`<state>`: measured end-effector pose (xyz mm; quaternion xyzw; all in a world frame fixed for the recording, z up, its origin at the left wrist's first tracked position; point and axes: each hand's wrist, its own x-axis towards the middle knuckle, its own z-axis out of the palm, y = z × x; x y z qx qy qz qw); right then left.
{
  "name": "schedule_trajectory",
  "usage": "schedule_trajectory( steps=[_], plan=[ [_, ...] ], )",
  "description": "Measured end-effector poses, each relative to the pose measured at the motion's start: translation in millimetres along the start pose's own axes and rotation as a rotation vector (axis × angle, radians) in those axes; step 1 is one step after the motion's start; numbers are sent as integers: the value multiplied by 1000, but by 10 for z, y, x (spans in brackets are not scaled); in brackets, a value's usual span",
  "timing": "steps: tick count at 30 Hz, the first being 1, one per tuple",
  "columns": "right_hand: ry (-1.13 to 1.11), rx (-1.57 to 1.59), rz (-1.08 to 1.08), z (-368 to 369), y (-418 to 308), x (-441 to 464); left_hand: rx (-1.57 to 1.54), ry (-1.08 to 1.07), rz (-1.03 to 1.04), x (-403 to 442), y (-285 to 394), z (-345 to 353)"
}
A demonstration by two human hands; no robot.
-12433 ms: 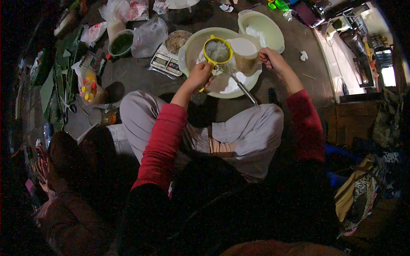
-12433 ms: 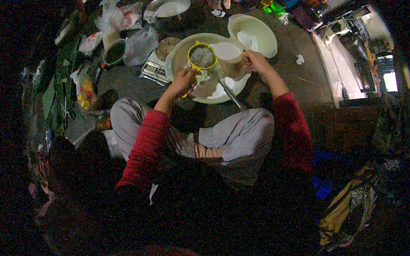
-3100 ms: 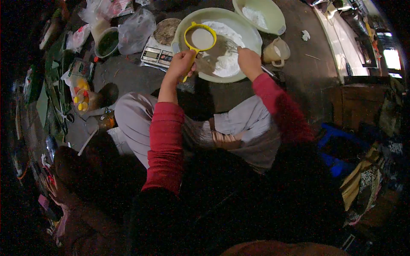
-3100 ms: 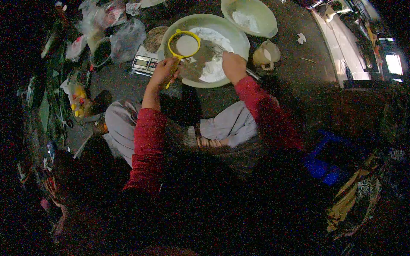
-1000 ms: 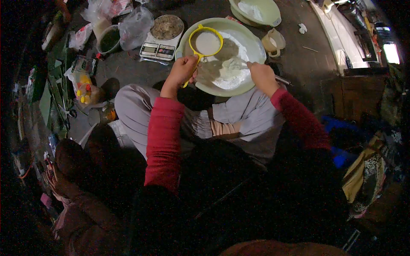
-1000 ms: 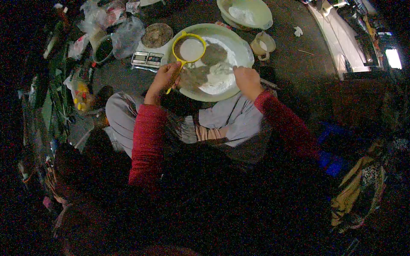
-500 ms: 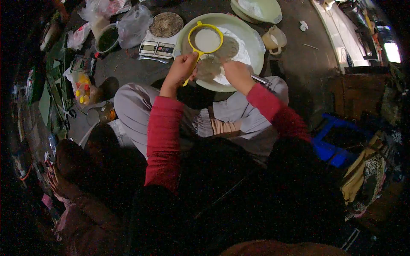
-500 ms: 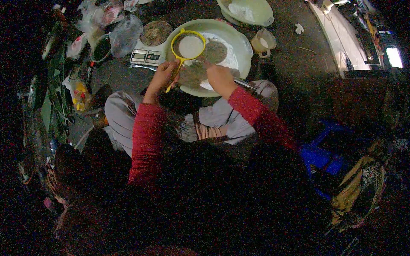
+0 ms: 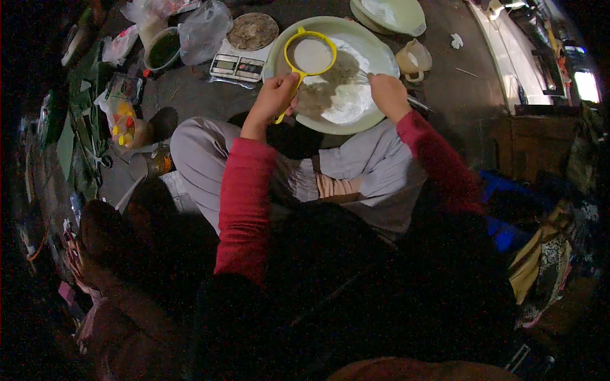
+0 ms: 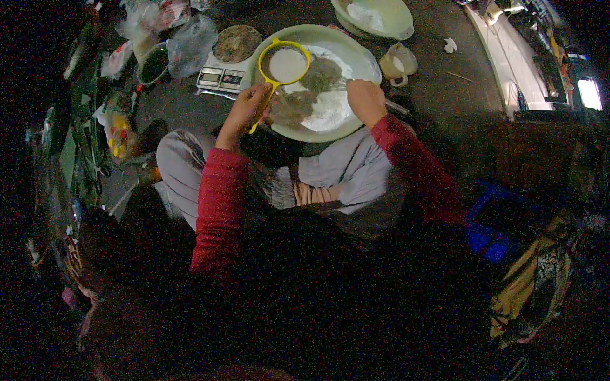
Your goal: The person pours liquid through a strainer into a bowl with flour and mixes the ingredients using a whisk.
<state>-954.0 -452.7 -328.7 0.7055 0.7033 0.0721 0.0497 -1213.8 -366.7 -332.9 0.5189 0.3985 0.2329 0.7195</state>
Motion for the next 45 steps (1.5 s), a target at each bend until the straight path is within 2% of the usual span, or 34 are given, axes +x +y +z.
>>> schedule_trajectory(
  steps=[3, 6, 9, 11, 13, 15, 23, 25, 26, 29, 30, 31, 33, 35, 37, 41, 43, 45],
  plan=[
    [43, 30, 33, 69, -156, 121, 5, -5, -6, 12, 6, 24],
    [-22, 83, 108, 46, -408, 231, -16, 0, -19, 13, 20, 17],
    [-26, 141, 80, -12, -615, 193, -42, 1, -27, 9, 17, 11],
    [-57, 139, -64, 11, -699, 108, -51, 2, -22, 24, 22, 19],
    [-10, 168, -97, -73, -697, 12, -10, -12, -39, 21, 27, 0],
    [-84, 193, -141, -188, -657, -103, -18, -7, -38, 28, 17, -8],
    [-81, 172, -173, -315, -308, -444, -69, 12, -10, 13, -68, -22],
    [-87, -16, -74, -287, -160, -395, -58, 23, -20, 9, -52, -8],
    [-53, -17, 15, -249, -100, -341, -59, 22, -19, 6, -38, -2],
    [-131, -43, -4, -267, 127, -128, -59, 23, -19, -8, -19, -8],
    [-56, 11, 49, -168, 150, -13, -27, 39, -10, -7, -20, -25],
    [-57, 12, 50, -89, 143, 108, 6, 52, -1, -5, -26, -35],
    [79, 60, 51, 49, 48, 308, 12, 45, -26, 22, -32, -64],
    [37, 93, 68, 27, -184, 427, 21, 44, -52, 28, -34, -90],
    [-9, 123, 90, 49, -387, 452, 6, 50, 8, 17, -21, -91],
    [-77, 164, -11, -135, -653, 235, 18, 65, -5, 11, 16, -72],
    [13, 167, -158, -138, -718, 126, -3, 69, -12, -10, 45, -59],
    [35, 152, -161, -147, -686, 0, -3, 70, 6, 1, 5, -72]
  ],
)
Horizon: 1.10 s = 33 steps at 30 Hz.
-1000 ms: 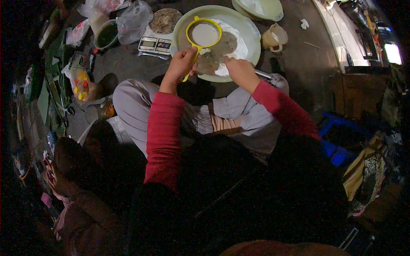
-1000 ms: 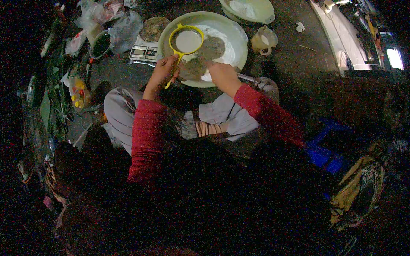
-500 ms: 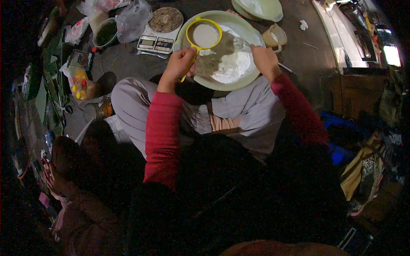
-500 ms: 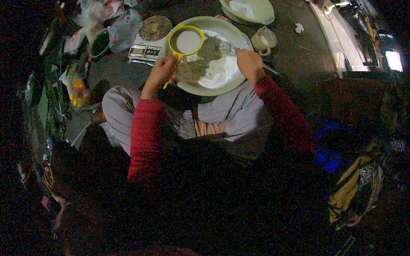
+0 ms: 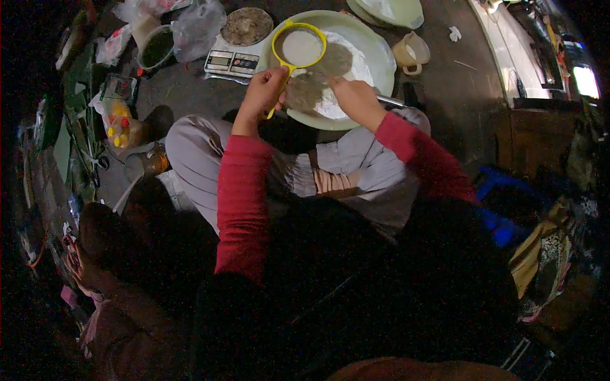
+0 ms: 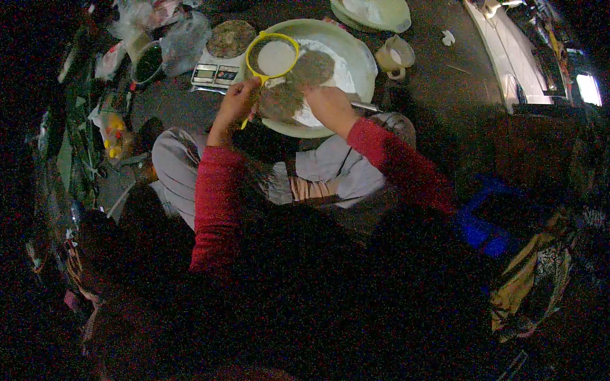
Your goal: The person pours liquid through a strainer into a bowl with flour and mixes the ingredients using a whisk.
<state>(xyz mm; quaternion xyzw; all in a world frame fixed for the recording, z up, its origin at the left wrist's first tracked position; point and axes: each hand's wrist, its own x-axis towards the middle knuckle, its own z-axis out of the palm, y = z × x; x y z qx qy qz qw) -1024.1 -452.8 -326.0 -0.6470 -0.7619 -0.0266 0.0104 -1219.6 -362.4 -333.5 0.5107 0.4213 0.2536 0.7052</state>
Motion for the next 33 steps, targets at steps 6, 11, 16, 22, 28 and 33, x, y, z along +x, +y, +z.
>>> schedule_trajectory(
  steps=[6, 11, 16, 22, 28, 33],
  plan=[
    [-127, -62, -111, -296, 374, -180, 15, -5, -14, -17, 12, -10],
    [-3, -66, -7, 3, 394, 192, -6, -14, 0, -8, -2, -21],
    [-24, -21, -35, -96, -41, 239, -37, 12, -6, 21, -42, -15],
    [-176, -96, -216, -258, -103, -194, -46, 5, 6, 8, -6, -7],
    [-177, -144, -230, -314, 303, -572, 0, 17, -5, -22, 5, -2],
    [-140, -267, -30, -298, 696, -476, -26, 1, -10, 41, -82, -6]
  ],
)
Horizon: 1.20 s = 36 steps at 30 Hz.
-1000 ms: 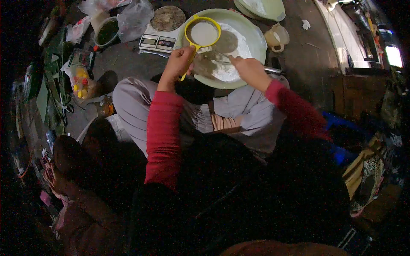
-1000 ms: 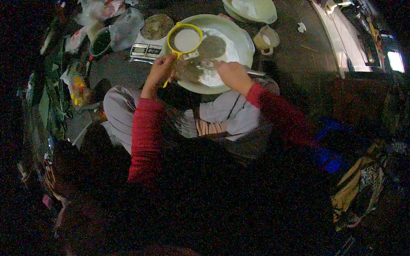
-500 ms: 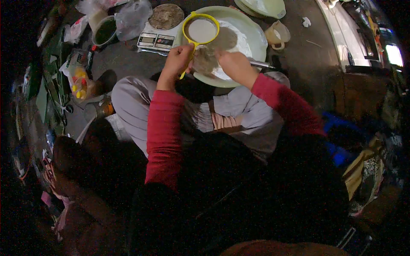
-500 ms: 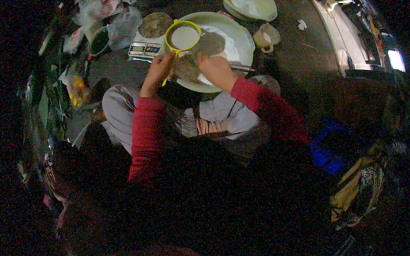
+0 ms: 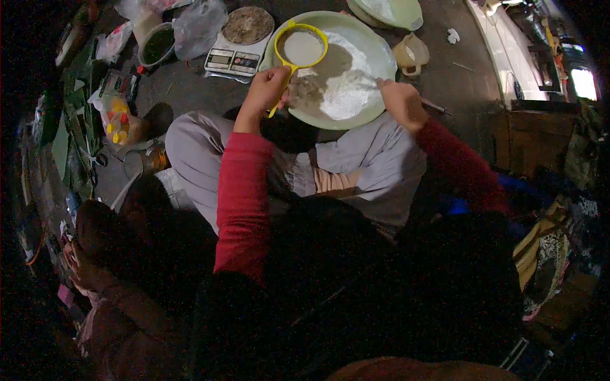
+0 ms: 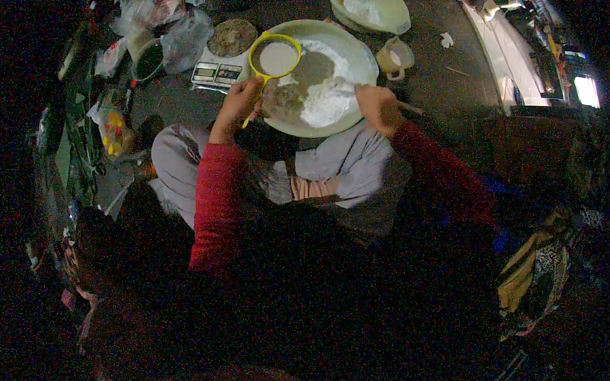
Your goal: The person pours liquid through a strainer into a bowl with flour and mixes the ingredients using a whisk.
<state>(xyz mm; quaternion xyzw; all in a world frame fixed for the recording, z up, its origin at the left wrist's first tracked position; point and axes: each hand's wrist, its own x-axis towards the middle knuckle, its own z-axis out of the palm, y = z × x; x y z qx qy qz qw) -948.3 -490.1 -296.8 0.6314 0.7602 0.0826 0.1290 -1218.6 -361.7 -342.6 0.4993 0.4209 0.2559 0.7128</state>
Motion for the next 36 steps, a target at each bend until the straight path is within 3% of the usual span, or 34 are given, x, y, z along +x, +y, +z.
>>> schedule_trajectory(
  steps=[1, 4, 11, 13, 15, 20, 26, 33, 36],
  plan=[
    [96, 68, 56, 45, 81, 61, 12, 1, 13, 8, -1, 5],
    [12, 129, 175, 195, 114, 346, -8, -17, -6, 8, 22, 10],
    [-38, 287, 268, 151, -638, 654, 1, -23, 3, 10, 12, -9],
    [52, 370, 94, 107, -766, 571, -8, -28, 4, 10, 14, -11],
    [40, 346, 124, -7, -704, 415, -9, -25, 0, 4, 8, -14],
    [43, 165, -55, -239, -268, 250, -48, -53, -10, -19, 43, -5],
    [3, -7, 159, 78, 75, 540, 25, -12, -18, -19, 22, 0],
    [20, 167, -102, 151, 45, 56, -9, 7, -18, 1, 13, 42],
    [-111, 298, -99, 174, 24, -78, -7, 9, -5, 1, 35, 61]
  ],
)
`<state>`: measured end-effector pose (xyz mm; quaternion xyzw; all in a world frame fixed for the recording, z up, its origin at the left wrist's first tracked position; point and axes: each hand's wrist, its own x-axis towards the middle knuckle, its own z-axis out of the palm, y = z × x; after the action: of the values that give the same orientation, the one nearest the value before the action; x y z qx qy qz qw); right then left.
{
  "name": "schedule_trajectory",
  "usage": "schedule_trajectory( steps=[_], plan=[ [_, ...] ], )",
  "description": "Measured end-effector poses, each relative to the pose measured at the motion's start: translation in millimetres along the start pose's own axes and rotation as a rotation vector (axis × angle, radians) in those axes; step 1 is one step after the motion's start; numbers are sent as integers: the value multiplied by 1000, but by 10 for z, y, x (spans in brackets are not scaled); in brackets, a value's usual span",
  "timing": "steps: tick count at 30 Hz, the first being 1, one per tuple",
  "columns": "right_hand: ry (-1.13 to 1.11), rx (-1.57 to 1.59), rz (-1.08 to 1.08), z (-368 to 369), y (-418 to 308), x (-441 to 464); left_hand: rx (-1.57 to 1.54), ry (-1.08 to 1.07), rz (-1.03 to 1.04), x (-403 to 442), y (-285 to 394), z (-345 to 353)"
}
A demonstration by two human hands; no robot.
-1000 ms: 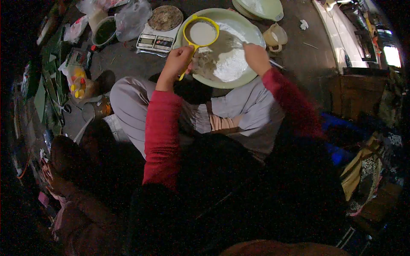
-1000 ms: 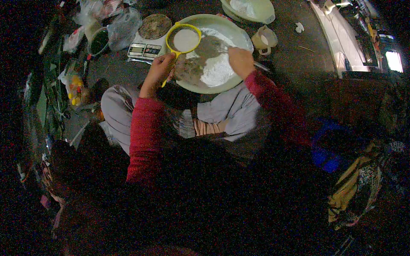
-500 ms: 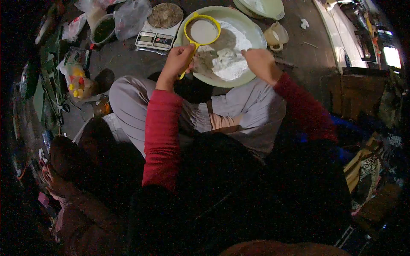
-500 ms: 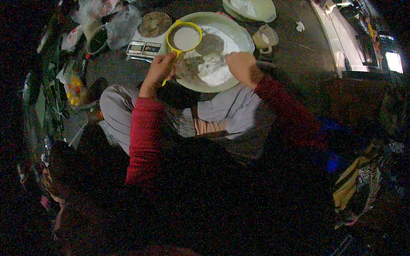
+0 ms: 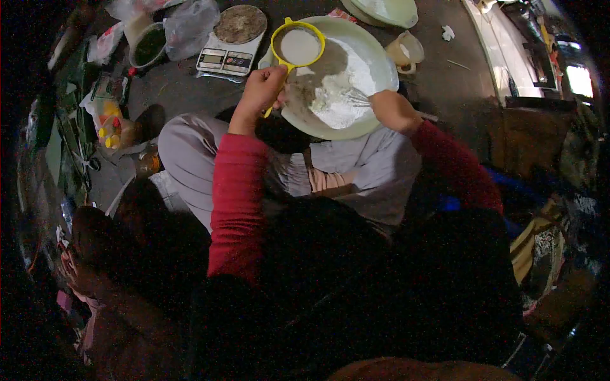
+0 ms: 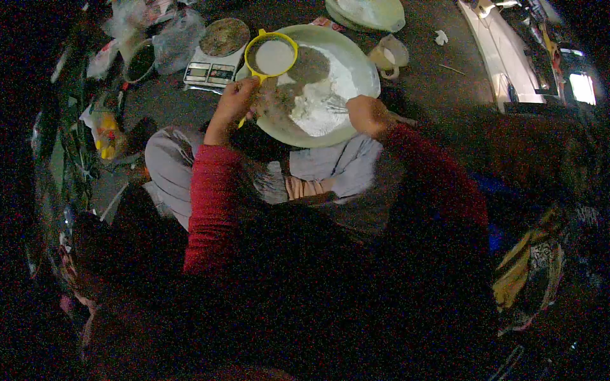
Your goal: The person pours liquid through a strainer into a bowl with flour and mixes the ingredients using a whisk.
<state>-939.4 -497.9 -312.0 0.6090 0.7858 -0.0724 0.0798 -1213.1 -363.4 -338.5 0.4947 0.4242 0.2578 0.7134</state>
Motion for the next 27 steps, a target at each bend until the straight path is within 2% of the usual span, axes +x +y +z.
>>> schedule_trajectory(
  steps=[5, 9, 11, 14, 18, 21, 23, 27],
  plan=[
    [-193, 81, 104, 222, -359, -65, 24, -99, -19, 14, -20, -50],
    [-151, 176, 137, 60, -590, 37, 30, -89, -13, -3, -3, -44],
    [-16, 311, 199, 52, -584, 30, 25, -90, -11, 5, -7, -19],
    [-33, 452, 275, 103, -518, 14, 12, -23, -40, 25, -8, -15],
    [95, 414, 312, 226, -404, 55, 25, -73, -25, 44, -45, -87],
    [95, 299, 386, 191, -254, 263, 22, -92, -11, 50, -65, -86],
    [182, 154, 482, 276, -194, 468, 14, -88, 1, 44, -40, -68],
    [82, 108, 440, 153, -601, 740, 42, -83, -24, 11, 7, -57]
  ],
)
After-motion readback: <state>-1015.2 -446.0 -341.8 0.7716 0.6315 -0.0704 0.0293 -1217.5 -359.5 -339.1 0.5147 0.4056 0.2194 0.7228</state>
